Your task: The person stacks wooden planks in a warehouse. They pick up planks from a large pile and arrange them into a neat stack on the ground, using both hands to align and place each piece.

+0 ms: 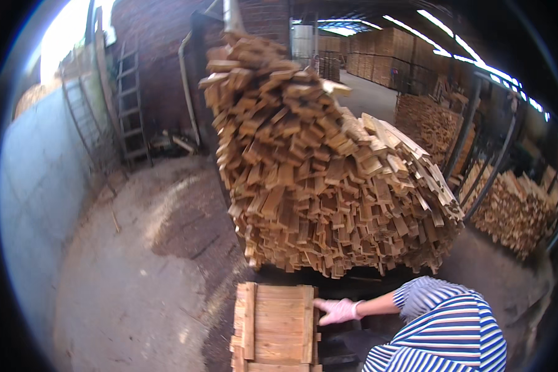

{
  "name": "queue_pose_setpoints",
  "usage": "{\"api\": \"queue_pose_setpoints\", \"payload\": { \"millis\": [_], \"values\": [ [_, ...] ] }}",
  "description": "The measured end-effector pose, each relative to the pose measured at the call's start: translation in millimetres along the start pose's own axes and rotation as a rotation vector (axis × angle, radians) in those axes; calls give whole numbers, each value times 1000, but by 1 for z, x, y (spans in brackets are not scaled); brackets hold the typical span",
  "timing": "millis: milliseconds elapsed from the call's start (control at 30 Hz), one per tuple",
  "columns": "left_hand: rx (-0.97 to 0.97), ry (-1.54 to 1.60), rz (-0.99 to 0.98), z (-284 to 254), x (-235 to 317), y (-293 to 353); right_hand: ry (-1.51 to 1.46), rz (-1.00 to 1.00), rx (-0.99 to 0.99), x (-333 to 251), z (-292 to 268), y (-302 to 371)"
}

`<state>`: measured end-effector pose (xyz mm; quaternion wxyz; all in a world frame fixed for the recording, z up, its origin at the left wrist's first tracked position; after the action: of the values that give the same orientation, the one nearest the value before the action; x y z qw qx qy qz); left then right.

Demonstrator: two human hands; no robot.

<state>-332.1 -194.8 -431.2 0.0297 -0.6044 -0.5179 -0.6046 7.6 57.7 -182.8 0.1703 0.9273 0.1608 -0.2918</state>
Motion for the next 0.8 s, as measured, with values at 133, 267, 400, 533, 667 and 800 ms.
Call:
{"api": "queue_pose_setpoints", "payload": {
  "millis": [133, 267, 400, 533, 667, 800],
  "values": [
    [-251, -84, 37, 7, 95, 11, -411, 108, 320, -31, -194, 50],
    [-222, -219, 188, 72, 286, 88, -700, 62, 608, -40, -339, 61],
    [-179, 209, 448, 135, 466, 80, -879, -250, 861, -45, -484, 15],
    [-209, 390, 753, 205, 700, 175, -1153, -786, 820, -68, -630, -32],
    [-327, 520, 985, 244, 892, 253, -1335, -665, 599, -118, -727, -146],
    [-385, 629, 1215, 332, 1034, 312, -1126, -551, 749, -132, -817, -258]
  ]
}}
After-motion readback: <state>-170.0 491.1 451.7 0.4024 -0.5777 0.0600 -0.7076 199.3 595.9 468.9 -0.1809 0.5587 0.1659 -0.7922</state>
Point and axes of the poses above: each hand's wrist, its own y-axis away from the middle knuckle, its own z-axis out of the palm, x = y × z, the point moved 1 cm from there along -y, towards the middle knuckle, and after that the axes turned 12 degrees about x, right-handed, at the moved point
